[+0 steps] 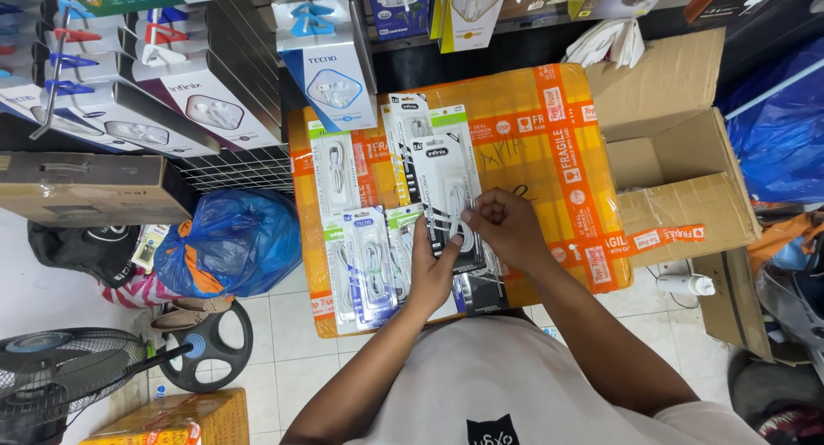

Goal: The person sits at a counter and places coiled charging cables into clear plastic retail blister packs, pressing each cable into its cardboard backing and setting the finished packs in rows on a taped cardboard box. They work through the packs one at a time, arranging the completed ones in groups.

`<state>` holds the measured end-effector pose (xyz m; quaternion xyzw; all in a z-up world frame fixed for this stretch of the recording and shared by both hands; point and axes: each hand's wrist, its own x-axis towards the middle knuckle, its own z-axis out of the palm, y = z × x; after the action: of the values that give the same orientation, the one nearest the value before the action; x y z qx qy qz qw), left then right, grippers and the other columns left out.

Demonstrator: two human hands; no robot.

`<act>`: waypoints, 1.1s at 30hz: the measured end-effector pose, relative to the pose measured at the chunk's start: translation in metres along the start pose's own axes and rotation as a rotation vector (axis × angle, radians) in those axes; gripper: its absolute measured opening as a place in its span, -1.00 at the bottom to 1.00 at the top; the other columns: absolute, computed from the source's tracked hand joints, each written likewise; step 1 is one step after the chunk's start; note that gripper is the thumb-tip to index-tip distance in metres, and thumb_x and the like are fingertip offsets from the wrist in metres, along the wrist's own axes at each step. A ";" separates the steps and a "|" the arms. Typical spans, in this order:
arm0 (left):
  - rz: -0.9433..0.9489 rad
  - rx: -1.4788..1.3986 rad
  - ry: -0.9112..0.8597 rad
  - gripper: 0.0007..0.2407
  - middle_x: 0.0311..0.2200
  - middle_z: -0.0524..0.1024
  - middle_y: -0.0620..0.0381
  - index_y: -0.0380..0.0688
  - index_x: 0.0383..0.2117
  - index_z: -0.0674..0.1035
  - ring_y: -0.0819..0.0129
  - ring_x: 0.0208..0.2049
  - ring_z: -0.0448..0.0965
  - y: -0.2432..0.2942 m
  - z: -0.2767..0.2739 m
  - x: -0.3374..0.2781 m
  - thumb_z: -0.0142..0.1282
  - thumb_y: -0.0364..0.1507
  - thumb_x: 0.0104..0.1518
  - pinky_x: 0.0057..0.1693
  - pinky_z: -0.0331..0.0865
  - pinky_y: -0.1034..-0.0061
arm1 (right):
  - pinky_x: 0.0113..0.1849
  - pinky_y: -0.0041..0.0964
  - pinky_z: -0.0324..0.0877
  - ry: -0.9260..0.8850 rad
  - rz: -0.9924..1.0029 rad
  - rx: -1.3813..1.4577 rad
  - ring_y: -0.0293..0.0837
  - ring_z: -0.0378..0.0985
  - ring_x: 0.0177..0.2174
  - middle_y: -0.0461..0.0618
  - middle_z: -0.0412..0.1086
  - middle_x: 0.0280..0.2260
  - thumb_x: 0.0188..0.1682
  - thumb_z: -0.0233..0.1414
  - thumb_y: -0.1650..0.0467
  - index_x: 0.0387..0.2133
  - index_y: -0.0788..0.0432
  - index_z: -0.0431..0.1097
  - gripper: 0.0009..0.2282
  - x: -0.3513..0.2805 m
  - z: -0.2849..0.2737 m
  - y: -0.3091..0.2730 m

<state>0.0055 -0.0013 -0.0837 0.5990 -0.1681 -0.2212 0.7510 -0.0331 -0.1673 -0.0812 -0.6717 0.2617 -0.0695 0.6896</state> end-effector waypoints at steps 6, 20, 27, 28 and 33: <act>-0.074 -0.008 -0.023 -0.57 -0.03 0.49 0.02 -0.31 0.23 0.29 0.40 -0.03 0.50 -0.003 0.001 0.000 0.04 -0.62 0.21 0.12 0.39 0.52 | -0.22 -0.39 0.40 -0.027 -0.129 0.007 -0.28 0.43 -0.21 0.05 0.38 -0.20 -0.06 0.25 0.51 -0.18 0.26 0.33 -0.74 0.005 -0.006 0.020; -0.094 0.572 -0.129 -0.52 -0.40 0.44 0.04 -0.33 0.17 0.40 0.34 -0.55 0.42 0.028 0.002 0.001 0.23 -0.41 0.12 -0.36 0.37 0.44 | -0.15 -0.27 0.48 0.163 0.148 0.145 -0.10 0.53 -0.12 0.16 0.44 -0.09 -0.04 0.07 0.56 0.18 0.18 0.11 -0.51 0.001 -0.070 0.049; 0.006 0.777 -0.177 -0.69 -0.42 0.48 0.01 -0.24 0.00 0.59 0.14 -0.46 0.51 0.041 -0.011 0.005 0.14 -0.51 0.09 -0.27 0.41 0.30 | -0.19 -0.25 0.47 0.160 0.100 -0.239 -0.07 0.57 -0.17 0.21 0.47 -0.16 -0.06 0.10 0.56 0.20 0.28 0.06 -0.46 -0.023 -0.093 0.076; 0.003 0.776 -0.179 -0.69 -0.42 0.48 0.01 -0.24 0.00 0.59 0.14 -0.46 0.51 0.038 -0.013 0.004 0.14 -0.51 0.09 -0.27 0.41 0.30 | -0.19 -0.25 0.47 0.160 0.103 -0.239 -0.07 0.57 -0.17 0.21 0.47 -0.16 -0.06 0.10 0.56 0.20 0.28 0.06 -0.46 -0.027 -0.087 0.069; 0.016 0.793 -0.172 -0.70 -0.43 0.48 0.02 -0.23 -0.03 0.60 0.13 -0.44 0.52 0.042 -0.015 0.007 0.12 -0.53 0.06 -0.26 0.41 0.30 | -0.15 -0.14 0.49 0.190 0.182 -0.576 0.07 0.61 -0.18 0.25 0.50 -0.19 -0.11 0.19 0.43 0.15 0.29 0.14 -0.45 -0.040 -0.065 0.029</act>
<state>0.0248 0.0152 -0.0464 0.8202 -0.3073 -0.1824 0.4466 -0.1043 -0.2047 -0.0963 -0.8037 0.3929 0.0073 0.4467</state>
